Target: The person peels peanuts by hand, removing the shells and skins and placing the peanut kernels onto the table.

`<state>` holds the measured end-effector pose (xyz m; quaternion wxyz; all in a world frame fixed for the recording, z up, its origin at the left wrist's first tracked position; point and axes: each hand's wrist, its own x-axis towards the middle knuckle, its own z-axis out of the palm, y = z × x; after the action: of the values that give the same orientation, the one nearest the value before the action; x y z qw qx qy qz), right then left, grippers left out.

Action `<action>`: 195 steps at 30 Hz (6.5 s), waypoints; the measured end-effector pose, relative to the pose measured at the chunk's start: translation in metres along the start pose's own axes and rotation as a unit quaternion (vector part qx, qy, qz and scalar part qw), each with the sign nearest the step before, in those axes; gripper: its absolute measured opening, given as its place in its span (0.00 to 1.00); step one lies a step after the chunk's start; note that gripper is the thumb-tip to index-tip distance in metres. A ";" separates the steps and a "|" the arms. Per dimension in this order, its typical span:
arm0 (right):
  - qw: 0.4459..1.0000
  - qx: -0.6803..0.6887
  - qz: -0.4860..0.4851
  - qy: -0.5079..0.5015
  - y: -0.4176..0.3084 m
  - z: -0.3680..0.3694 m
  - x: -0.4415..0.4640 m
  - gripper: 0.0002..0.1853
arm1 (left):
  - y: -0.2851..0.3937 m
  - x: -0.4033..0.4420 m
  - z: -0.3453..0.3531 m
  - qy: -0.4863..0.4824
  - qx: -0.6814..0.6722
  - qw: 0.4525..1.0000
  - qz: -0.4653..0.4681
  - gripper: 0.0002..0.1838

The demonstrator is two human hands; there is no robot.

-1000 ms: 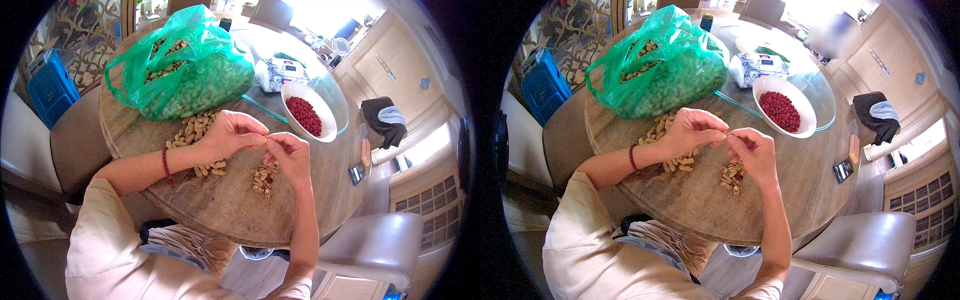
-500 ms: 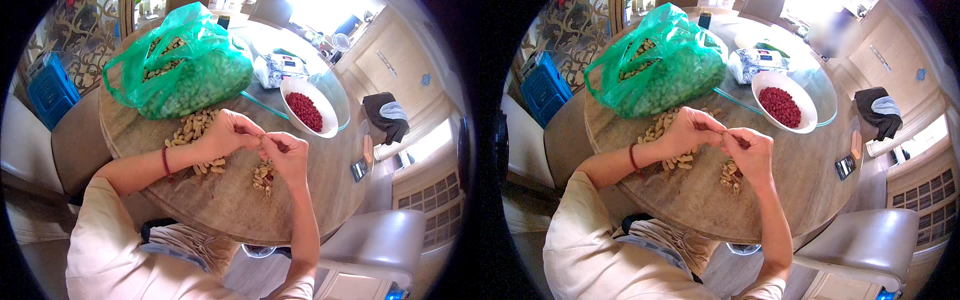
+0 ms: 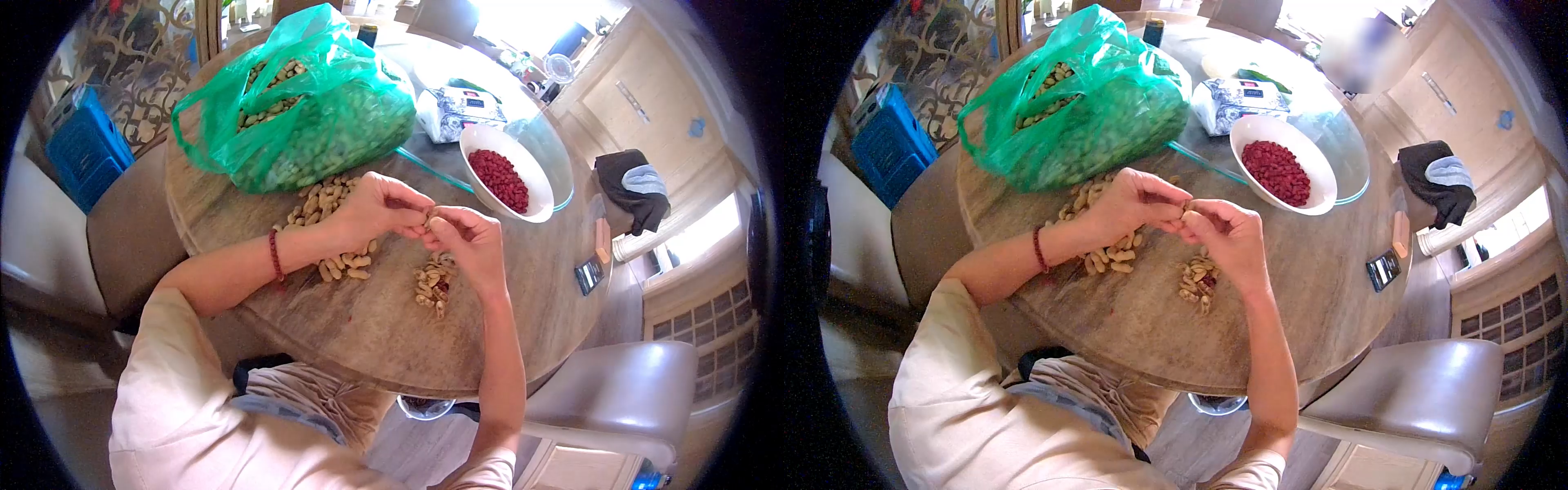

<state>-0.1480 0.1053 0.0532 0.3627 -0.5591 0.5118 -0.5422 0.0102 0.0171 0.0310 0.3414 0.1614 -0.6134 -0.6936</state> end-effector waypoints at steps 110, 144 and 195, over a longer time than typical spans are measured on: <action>0.949 0.292 0.114 0.026 0.013 0.005 0.000 0.13 | -0.007 0.008 0.002 0.061 0.054 0.986 0.147 0.10; 0.977 -0.171 0.009 0.124 0.001 -0.016 0.003 0.10 | -0.004 0.017 -0.033 -0.079 0.684 0.675 0.264 0.06; 0.959 -0.233 -0.137 0.081 0.001 0.003 -0.005 0.07 | 0.001 0.001 0.002 -0.091 0.121 0.976 0.155 0.12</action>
<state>-0.1446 0.1098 0.0503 0.1017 -0.6469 0.5700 -0.4962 0.0081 0.0180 0.0327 0.3656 0.0407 -0.7390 -0.5644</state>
